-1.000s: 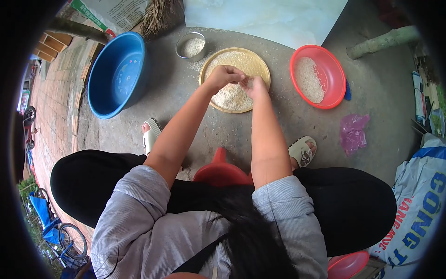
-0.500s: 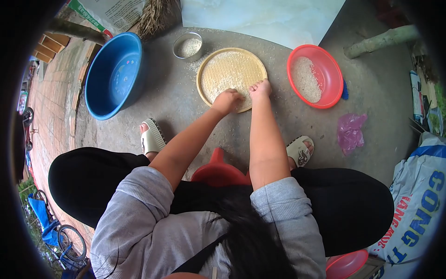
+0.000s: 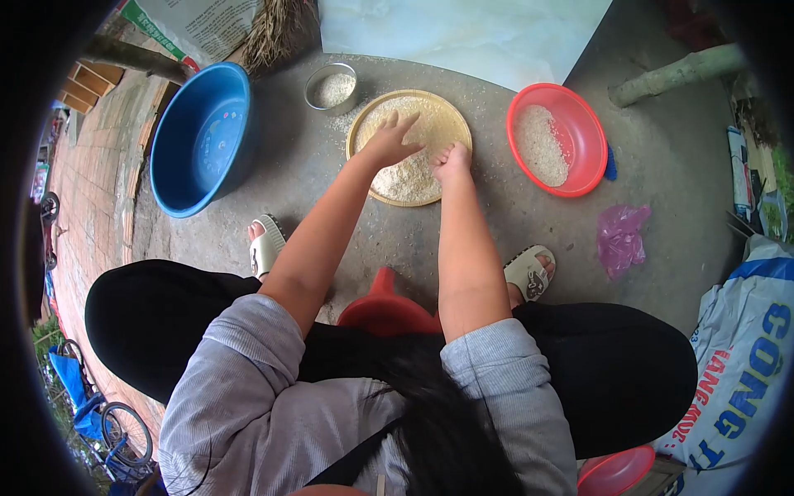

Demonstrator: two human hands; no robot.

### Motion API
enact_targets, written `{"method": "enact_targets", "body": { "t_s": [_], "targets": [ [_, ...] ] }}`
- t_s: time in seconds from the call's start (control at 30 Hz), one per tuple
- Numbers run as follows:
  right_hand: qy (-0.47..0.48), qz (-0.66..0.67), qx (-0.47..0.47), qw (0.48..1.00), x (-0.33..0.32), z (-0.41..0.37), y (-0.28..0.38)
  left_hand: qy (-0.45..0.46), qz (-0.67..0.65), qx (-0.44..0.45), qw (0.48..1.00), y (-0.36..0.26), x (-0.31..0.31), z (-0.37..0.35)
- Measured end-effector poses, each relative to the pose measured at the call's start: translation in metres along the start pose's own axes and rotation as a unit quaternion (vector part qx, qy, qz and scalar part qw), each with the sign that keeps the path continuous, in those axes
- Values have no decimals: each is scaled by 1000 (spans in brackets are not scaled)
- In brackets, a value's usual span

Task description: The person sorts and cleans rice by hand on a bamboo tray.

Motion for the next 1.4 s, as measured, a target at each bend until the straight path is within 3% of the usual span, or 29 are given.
{"method": "enact_targets", "body": {
  "t_s": [0.1, 0.2, 0.27, 0.33, 0.37, 0.4, 0.43, 0.47, 0.5, 0.53, 0.6, 0.63, 0.67, 0.7, 0.73, 0.8, 0.87, 0.9, 0.93, 1.0, 1.03, 1.07, 1.1, 1.17, 1.2, 1.27, 1.33, 1.4],
  "targets": [
    [-84, -7, -15, 996, -7, -6, 4, 56, 149, -90, 983, 42, 25, -14],
    [-110, -35, -32, 993, -5, -16, 2, -6, 224, -45, 973, 54, 39, -29],
    [-123, -80, -52, 988, -4, -18, 1, -52, 207, -40, 976, 51, 38, -31],
    [-136, -127, -72, 980, 0, -15, -1, -102, 107, -63, 987, 53, 31, -25],
    [-141, -116, -123, 975, 5, -13, 3, -114, 10, -91, 989, 58, 29, -17],
    [-145, -104, -176, 968, 11, -13, 6, -116, 9, -91, 989, 51, 25, -12],
    [-144, -106, -177, 968, 20, -15, -1, -114, -274, -107, 949, 51, 27, -6],
    [-73, -151, -247, 954, 44, -20, 0, -100, -536, -114, 831, 45, 35, -2],
    [-2, -194, -314, 930, 68, -31, -2, -155, -581, -103, 792, 47, 38, 9],
    [34, -242, -339, 908, 86, -39, -9, -154, -584, -106, 790, 44, 38, 12],
    [17, -409, -439, 800, 117, -68, -24, 15, -835, -149, 530, 21, 61, 20],
    [19, -412, -438, 799, 119, -69, -33, 189, -919, 159, 308, -4, 31, 17],
    [55, -449, -472, 757, 129, -76, -42, 185, -920, 160, 305, 8, 46, 24],
    [90, -482, -504, 711, 137, -83, -49, 72, -924, 43, 374, 23, 40, 24],
    [91, -484, -503, 710, 136, -84, -49, -42, -898, -76, 430, 45, 38, 20],
    [259, -554, -575, 544, 162, -113, -75, -57, -909, -78, 404, 57, 37, 24],
    [280, -549, -568, 546, 165, -116, -73, -105, -852, -141, 493, 87, 45, 23],
    [290, -567, -593, 492, 167, -125, -72, -107, -862, -182, 460, 106, 61, 31],
    [300, -584, -616, 436, 165, -130, -71, -104, -862, -186, 461, 116, 60, 28],
    [254, -625, -592, 440, 146, -117, -52, -68, -851, -236, 464, 127, 64, 22],
    [183, -663, -575, 443, 131, -103, -36, -85, -838, -286, 457, 107, 38, 14],
    [112, -696, -555, 442, 114, -90, -21, -85, -838, -285, 457, 100, 26, 12],
    [112, -696, -555, 442, 96, -83, -12, -76, -833, -248, 488, 94, 12, 15],
    [-22, -805, -460, 373, 53, -51, -1, -79, -807, -217, 544, 87, -16, 20],
    [-21, -805, -460, 374, 56, -52, -2, -79, -806, -218, 545, 89, -28, 23],
    [-58, -852, -389, 346, 53, -46, -8, -161, -777, -184, 580, 106, -64, 29],
    [-65, -856, -388, 336, 56, -43, -13, -225, -692, -176, 663, 127, -106, 29],
    [-88, -859, -382, 329, 57, -42, -16, -319, -640, -173, 677, 144, -136, 33]
  ]
}}
Point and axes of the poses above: each hand's wrist, its own z-axis towards the middle knuckle, its own x-axis out of the palm, y = z × x, the point moved 9 cm from there along z, towards the middle knuckle, and after that the axes turned 12 degrees about z, right-handed, at the moved point
